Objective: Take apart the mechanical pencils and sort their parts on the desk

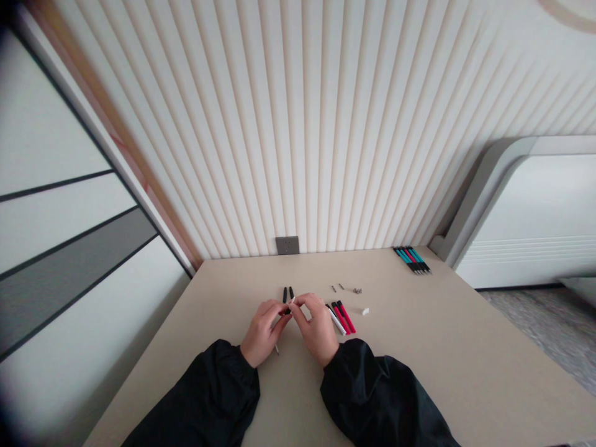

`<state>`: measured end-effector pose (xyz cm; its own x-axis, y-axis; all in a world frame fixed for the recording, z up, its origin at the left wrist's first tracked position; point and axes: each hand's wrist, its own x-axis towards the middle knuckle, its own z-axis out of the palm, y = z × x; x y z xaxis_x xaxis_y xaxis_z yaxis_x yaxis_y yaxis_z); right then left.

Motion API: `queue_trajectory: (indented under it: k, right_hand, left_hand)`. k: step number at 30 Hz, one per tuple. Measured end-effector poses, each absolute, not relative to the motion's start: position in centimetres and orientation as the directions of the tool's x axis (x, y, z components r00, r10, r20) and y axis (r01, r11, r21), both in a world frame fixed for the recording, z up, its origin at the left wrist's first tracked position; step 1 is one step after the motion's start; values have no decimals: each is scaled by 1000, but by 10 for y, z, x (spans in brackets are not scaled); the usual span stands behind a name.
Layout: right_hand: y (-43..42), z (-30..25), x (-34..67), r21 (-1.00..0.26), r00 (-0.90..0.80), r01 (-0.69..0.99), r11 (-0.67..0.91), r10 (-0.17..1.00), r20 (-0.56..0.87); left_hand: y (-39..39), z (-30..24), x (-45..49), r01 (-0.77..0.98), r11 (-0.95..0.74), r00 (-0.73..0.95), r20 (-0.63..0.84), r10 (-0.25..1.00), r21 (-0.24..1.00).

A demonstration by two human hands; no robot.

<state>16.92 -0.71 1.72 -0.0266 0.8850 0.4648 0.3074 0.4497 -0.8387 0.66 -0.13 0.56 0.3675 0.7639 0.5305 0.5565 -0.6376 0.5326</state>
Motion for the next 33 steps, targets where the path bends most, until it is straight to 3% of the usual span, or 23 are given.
queue_trajectory:
  k: [33]
  right_hand:
    - [-5, 17, 169, -842, -27, 316, 438, 891, 453]
  left_hand:
    - [0, 3, 6, 567, -637, 372, 528, 763, 522]
